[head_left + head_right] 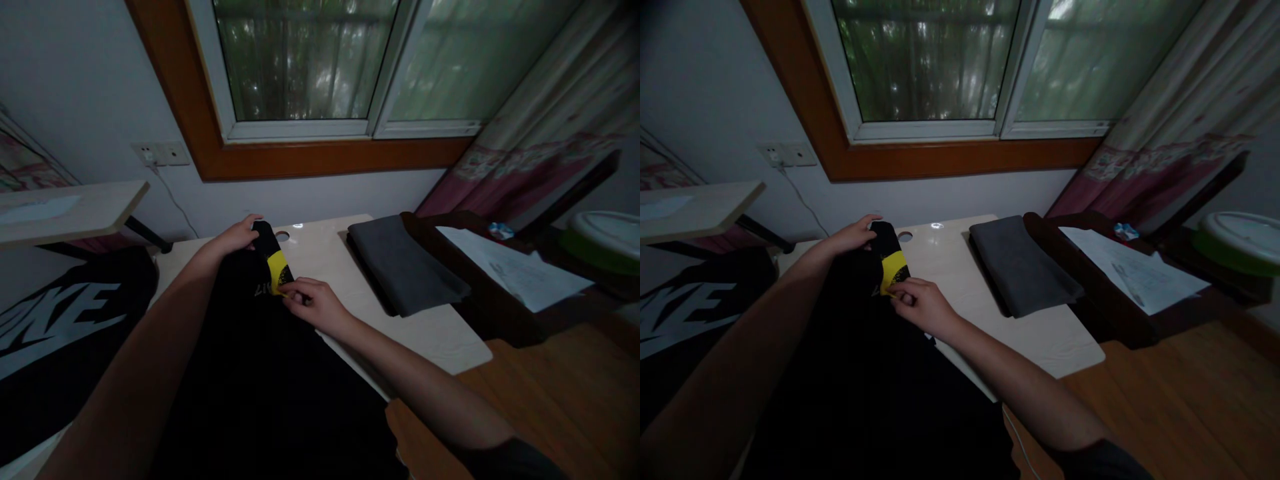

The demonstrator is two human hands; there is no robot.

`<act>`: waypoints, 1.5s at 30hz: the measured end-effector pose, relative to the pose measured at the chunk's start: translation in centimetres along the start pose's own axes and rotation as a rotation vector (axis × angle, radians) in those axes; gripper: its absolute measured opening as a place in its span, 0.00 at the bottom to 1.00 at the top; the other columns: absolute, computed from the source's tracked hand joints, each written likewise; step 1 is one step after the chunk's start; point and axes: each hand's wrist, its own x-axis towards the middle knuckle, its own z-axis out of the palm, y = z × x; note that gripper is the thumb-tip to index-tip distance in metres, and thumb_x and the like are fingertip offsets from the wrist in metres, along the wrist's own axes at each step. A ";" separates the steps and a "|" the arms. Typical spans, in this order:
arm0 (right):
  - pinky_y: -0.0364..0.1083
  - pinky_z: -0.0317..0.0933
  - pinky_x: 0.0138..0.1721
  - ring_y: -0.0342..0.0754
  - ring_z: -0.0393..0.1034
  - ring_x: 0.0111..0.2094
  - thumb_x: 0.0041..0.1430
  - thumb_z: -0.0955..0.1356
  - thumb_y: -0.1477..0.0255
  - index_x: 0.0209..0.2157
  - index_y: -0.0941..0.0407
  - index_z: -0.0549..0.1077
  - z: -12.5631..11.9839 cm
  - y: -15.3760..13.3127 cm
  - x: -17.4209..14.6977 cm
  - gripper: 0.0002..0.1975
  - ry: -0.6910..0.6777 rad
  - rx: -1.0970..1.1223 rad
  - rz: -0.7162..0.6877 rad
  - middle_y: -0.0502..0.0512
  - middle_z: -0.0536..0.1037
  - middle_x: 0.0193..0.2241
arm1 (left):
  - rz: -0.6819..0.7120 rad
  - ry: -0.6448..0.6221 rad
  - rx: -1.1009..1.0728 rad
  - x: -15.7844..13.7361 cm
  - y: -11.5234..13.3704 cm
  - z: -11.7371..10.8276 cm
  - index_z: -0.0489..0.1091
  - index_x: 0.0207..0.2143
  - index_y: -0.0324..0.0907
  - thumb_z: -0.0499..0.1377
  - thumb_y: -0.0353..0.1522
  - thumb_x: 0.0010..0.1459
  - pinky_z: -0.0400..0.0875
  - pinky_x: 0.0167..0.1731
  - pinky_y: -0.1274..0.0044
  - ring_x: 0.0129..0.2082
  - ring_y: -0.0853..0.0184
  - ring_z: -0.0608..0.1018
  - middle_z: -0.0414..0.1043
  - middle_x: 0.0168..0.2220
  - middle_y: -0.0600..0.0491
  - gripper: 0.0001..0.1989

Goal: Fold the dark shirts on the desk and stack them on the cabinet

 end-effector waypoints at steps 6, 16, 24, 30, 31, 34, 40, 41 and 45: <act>0.43 0.66 0.36 0.43 0.72 0.32 0.61 0.71 0.71 0.47 0.51 0.80 5.1 -3.2 2.4 0.12 -0.062 0.113 -0.005 0.51 0.79 0.35 | 0.035 -0.053 -0.088 -2.8 -2.2 -5.6 0.58 0.67 0.48 0.59 0.35 0.55 0.67 0.26 0.80 0.23 0.72 0.70 0.65 0.26 0.59 0.35; 0.43 0.66 0.44 0.44 0.74 0.38 0.61 0.71 0.73 0.51 0.55 0.79 13.1 -4.7 5.5 0.16 -0.188 0.051 0.000 0.53 0.81 0.40 | 0.026 0.022 -0.208 -2.9 -10.4 -8.1 0.63 0.62 0.44 0.66 0.36 0.52 0.61 0.25 0.79 0.22 0.71 0.68 0.64 0.23 0.60 0.36; 0.42 0.67 0.45 0.44 0.77 0.41 0.59 0.71 0.75 0.51 0.53 0.79 16.6 -3.0 5.7 0.17 -0.295 0.038 0.110 0.51 0.83 0.43 | -0.060 0.089 -0.367 -2.9 -15.2 -5.5 0.66 0.57 0.40 0.67 0.35 0.49 0.64 0.28 0.78 0.23 0.71 0.70 0.67 0.24 0.60 0.33; 0.43 0.69 0.46 0.44 0.78 0.41 0.59 0.71 0.75 0.47 0.54 0.80 15.2 -4.7 6.5 0.14 -0.168 0.145 0.113 0.51 0.84 0.42 | 0.031 0.111 -0.468 -2.4 -15.1 -6.2 0.66 0.60 0.40 0.67 0.39 0.51 0.68 0.31 0.78 0.28 0.70 0.74 0.71 0.29 0.57 0.34; 0.43 0.69 0.47 0.44 0.78 0.41 0.60 0.71 0.75 0.47 0.54 0.80 14.9 -5.2 6.8 0.13 -0.143 0.156 0.102 0.51 0.84 0.41 | 0.040 0.120 -0.474 -2.2 -15.0 -6.4 0.66 0.60 0.41 0.67 0.39 0.52 0.68 0.32 0.79 0.29 0.70 0.75 0.72 0.30 0.57 0.34; 0.43 0.69 0.49 0.44 0.78 0.42 0.61 0.70 0.73 0.48 0.53 0.80 14.7 -6.1 7.5 0.13 -0.100 0.156 0.082 0.50 0.83 0.41 | 0.023 0.132 -0.490 -1.6 -15.6 -6.7 0.66 0.60 0.45 0.66 0.38 0.55 0.69 0.32 0.80 0.32 0.70 0.76 0.74 0.35 0.54 0.31; 0.43 0.68 0.49 0.44 0.78 0.44 0.62 0.70 0.73 0.48 0.54 0.79 17.7 -4.5 7.8 0.12 -0.168 0.144 0.083 0.51 0.83 0.44 | -0.071 0.108 -0.588 -1.2 -18.5 -6.1 0.67 0.58 0.45 0.67 0.35 0.52 0.72 0.34 0.78 0.35 0.68 0.77 0.74 0.39 0.52 0.31; 0.42 0.68 0.49 0.44 0.78 0.44 0.63 0.70 0.73 0.48 0.54 0.79 18.4 -4.0 7.6 0.12 -0.186 0.137 0.088 0.51 0.83 0.44 | -0.072 0.111 -0.604 -1.1 -18.9 -5.9 0.67 0.58 0.45 0.68 0.35 0.51 0.72 0.35 0.77 0.35 0.68 0.77 0.74 0.39 0.52 0.31; 0.42 0.67 0.48 0.45 0.78 0.46 0.64 0.70 0.73 0.50 0.53 0.78 20.1 -2.9 6.8 0.13 -0.283 0.076 0.094 0.51 0.83 0.47 | -0.062 0.158 -0.595 -0.7 -20.2 -5.6 0.69 0.55 0.44 0.70 0.36 0.46 0.71 0.35 0.75 0.34 0.66 0.76 0.70 0.32 0.56 0.32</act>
